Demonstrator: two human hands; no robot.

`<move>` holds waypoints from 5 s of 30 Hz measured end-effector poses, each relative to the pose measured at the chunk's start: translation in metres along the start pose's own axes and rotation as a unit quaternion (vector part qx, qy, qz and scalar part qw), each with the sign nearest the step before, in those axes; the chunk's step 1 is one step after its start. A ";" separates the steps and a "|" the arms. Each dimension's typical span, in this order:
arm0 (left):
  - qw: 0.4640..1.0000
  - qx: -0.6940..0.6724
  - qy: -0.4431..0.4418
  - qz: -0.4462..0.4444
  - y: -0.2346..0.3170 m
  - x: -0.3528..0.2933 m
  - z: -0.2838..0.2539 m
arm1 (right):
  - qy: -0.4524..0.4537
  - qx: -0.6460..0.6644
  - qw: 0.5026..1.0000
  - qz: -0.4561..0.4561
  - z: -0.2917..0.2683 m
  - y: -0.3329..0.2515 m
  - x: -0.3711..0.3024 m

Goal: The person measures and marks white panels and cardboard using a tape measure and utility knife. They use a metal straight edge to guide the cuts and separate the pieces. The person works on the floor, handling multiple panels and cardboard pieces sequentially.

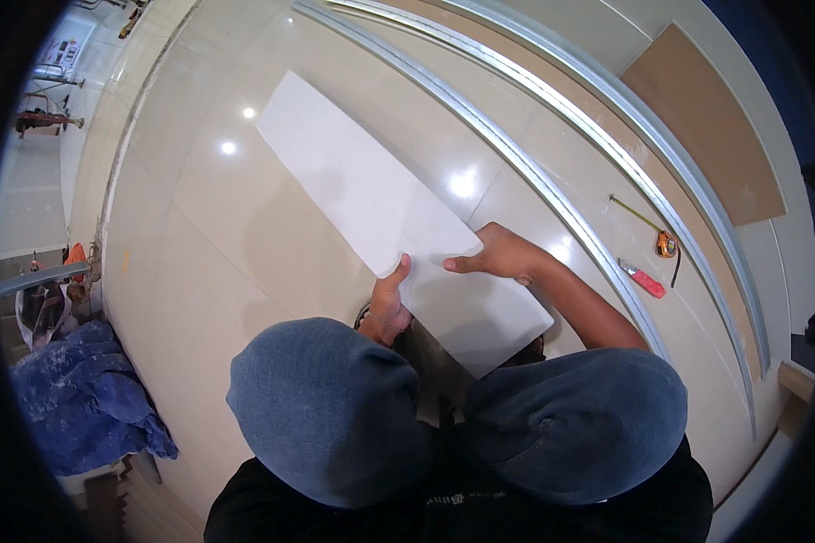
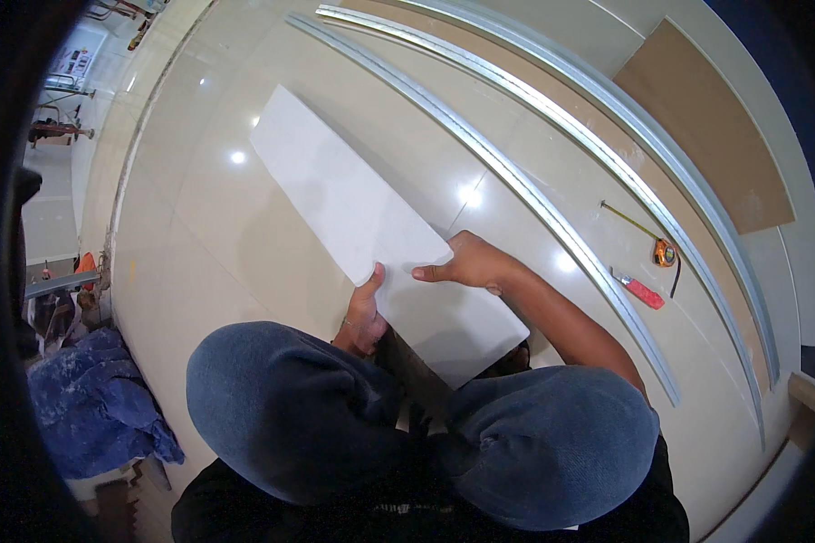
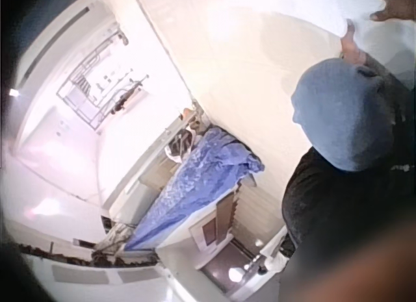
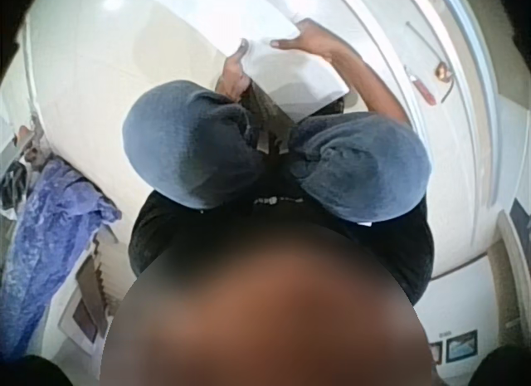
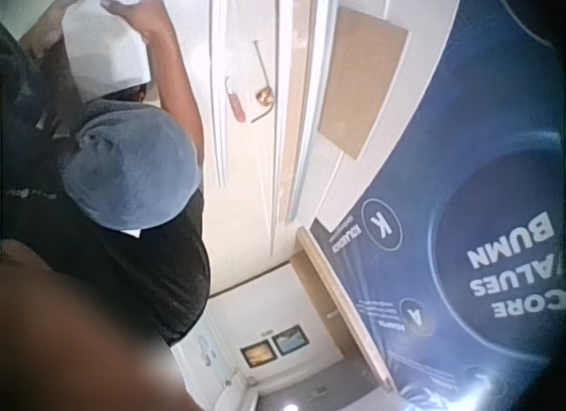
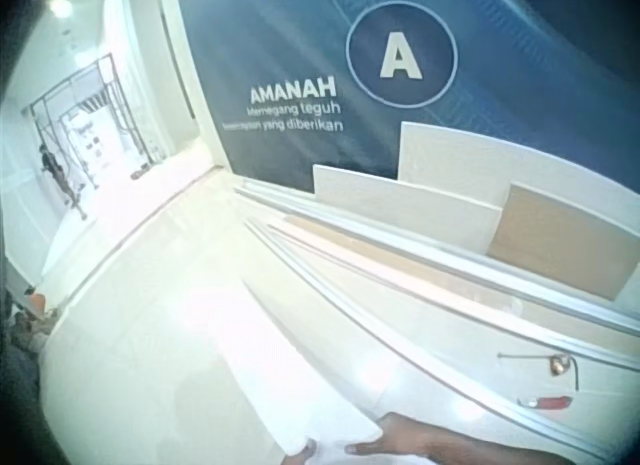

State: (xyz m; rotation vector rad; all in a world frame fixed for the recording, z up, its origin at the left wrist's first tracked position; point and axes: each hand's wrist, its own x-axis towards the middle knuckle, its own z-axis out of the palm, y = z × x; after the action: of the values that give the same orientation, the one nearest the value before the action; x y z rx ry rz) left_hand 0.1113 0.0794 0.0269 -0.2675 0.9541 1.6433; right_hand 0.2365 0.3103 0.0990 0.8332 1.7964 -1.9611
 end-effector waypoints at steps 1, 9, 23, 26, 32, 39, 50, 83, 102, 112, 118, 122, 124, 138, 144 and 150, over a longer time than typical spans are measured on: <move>1.000 0.006 -0.007 0.003 -0.002 -0.002 -0.003 | 0.003 -0.025 1.000 0.000 0.004 -0.002 -0.002; 0.998 -0.028 -0.038 -0.051 -0.014 -0.005 -0.019 | 0.012 0.006 1.000 0.021 0.012 -0.004 -0.020; 0.993 -0.093 0.017 0.066 0.062 0.090 -0.008 | -0.040 -0.250 0.966 0.060 -0.070 -0.015 -0.072; 0.981 -0.148 0.024 0.126 0.054 0.097 0.004 | -0.112 -0.289 0.950 -0.032 -0.050 -0.019 -0.085; 0.949 -0.155 0.216 0.168 0.062 0.081 0.044 | 0.054 -0.304 0.944 -0.115 0.028 -0.048 -0.100; 0.950 -0.168 0.101 0.242 0.025 0.110 0.005 | 0.055 -0.257 0.960 -0.098 0.045 -0.123 -0.036; 0.908 -0.236 -0.268 0.219 -0.014 0.094 -0.025 | 0.047 -0.372 0.920 -0.116 0.095 -0.093 -0.033; 0.976 -0.123 -0.165 0.065 0.055 0.027 -0.001 | -0.040 -0.082 0.982 -0.163 0.005 -0.077 0.010; 0.968 -0.189 -0.070 0.148 0.035 0.062 0.023 | 0.062 -0.226 0.949 -0.210 0.116 -0.086 -0.017; 0.872 -0.293 -0.384 0.082 0.015 0.087 -0.025 | 0.023 -0.233 0.960 -0.155 0.125 -0.086 -0.035; 0.977 -0.152 -0.019 0.145 0.035 0.058 -0.003 | 0.045 -0.184 0.963 -0.193 0.113 -0.083 -0.026; 0.945 -0.189 0.159 0.213 0.078 0.035 -0.002 | 0.077 -0.160 0.954 -0.243 0.104 -0.076 -0.021; 0.922 -0.212 0.241 0.215 0.098 0.028 -0.005 | 0.084 -0.152 0.946 -0.273 0.095 -0.077 -0.019; 0.982 -0.034 0.043 0.182 0.051 0.051 0.069 | 0.090 -0.214 0.952 -0.198 0.110 -0.082 -0.015; 0.952 -0.154 -0.226 0.138 0.052 0.083 0.017 | 0.073 -0.210 0.951 -0.214 0.109 -0.086 -0.018; 0.905 -0.225 -0.337 0.127 0.043 0.098 -0.007 | 0.049 -0.198 0.942 -0.265 0.111 -0.060 -0.011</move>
State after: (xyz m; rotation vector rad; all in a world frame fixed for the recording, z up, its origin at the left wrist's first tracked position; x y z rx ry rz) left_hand 0.0398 0.1442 -0.0203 0.1328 0.0769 1.9904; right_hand 0.1871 0.2073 0.1545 0.3369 2.5654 -1.7472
